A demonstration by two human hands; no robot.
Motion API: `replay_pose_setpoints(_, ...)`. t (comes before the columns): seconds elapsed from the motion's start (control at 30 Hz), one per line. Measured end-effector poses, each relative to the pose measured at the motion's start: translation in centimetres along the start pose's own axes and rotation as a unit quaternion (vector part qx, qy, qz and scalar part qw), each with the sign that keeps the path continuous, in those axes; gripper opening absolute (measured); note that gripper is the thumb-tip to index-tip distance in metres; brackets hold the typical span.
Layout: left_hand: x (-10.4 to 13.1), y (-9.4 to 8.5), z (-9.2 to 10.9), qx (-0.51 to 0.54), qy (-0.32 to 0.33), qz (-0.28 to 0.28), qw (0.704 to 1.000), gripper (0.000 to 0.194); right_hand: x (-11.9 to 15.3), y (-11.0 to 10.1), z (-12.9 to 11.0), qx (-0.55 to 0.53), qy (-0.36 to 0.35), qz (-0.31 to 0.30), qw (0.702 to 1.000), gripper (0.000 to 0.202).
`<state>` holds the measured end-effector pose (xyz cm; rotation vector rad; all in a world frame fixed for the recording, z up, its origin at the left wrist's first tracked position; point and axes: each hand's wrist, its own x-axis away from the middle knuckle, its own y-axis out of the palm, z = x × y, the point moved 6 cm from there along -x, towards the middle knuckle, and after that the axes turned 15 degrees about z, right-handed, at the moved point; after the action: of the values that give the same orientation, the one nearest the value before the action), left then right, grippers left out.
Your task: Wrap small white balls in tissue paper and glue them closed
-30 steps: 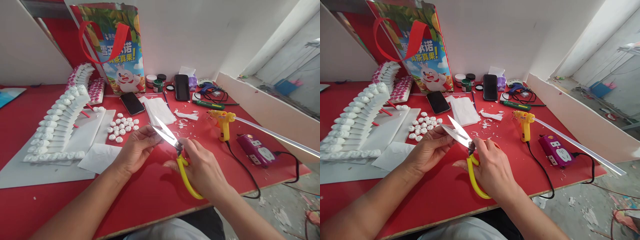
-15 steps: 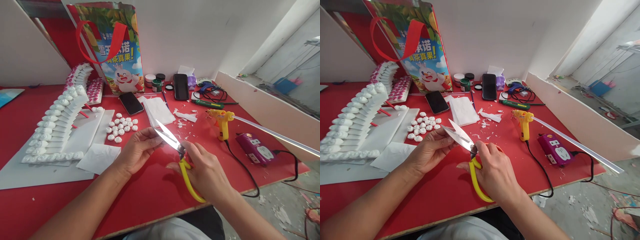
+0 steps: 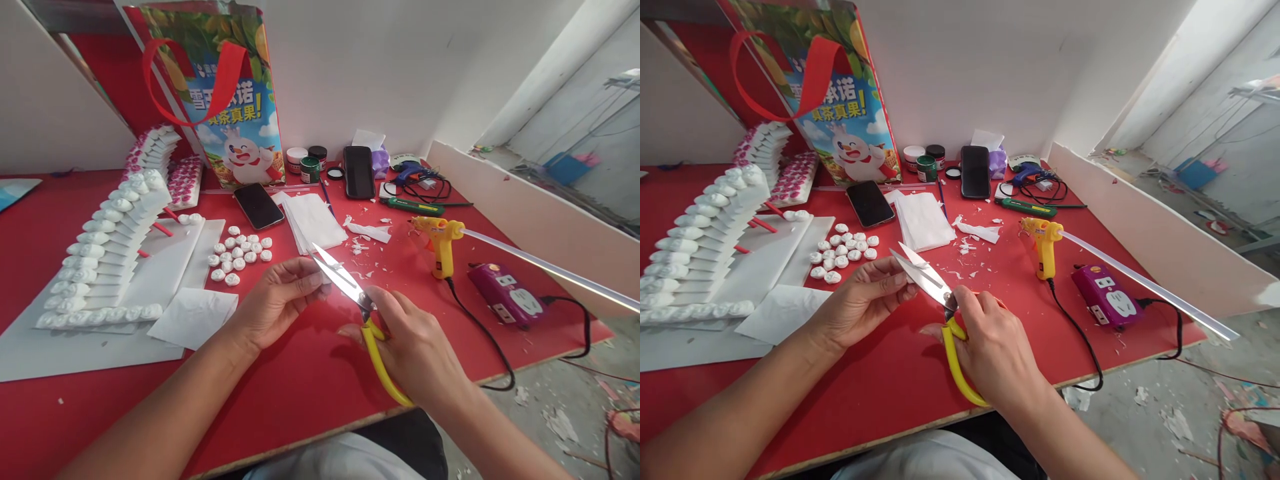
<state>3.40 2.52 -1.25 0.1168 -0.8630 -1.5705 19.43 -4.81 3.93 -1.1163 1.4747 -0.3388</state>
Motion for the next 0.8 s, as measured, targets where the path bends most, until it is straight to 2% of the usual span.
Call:
replay_pose_setpoints(0.13,-0.1,0.0,-0.2,0.011,-0.021,-0.009,1.0,0.015,0.3,0.1,0.8,-0.058,0.07,-0.021,0.996,0.04)
replay_pose_setpoints(0.23,-0.1,0.2,-0.2,0.025,-0.035,-0.023,0.999,0.018,0.3,0.1,1.8,-0.103,0.141,-0.067,0.982,0.04)
replay_pose_setpoints(0.3,0.1,0.4,-0.2,0.031,-0.042,-0.032,0.998,0.018,0.1,-0.2,2.3,-0.107,0.159,-0.087,0.978,0.045)
replay_pose_setpoints(0.37,0.2,0.6,-0.1,0.035,-0.047,-0.043,0.997,0.017,-0.3,-0.6,2.4,-0.089,0.143,-0.088,0.982,0.055)
replay_pose_setpoints(0.5,0.2,0.7,-0.1,0.045,-0.051,-0.052,0.996,0.017,-0.5,-0.9,1.8,-0.042,0.069,-0.068,0.994,0.072)
replay_pose_setpoints(0.8,0.3,0.4,-0.2,0.028,-0.047,-0.061,0.997,0.021,-1.0,-0.4,0.0,-0.024,-0.018,-0.036,0.999,0.066)
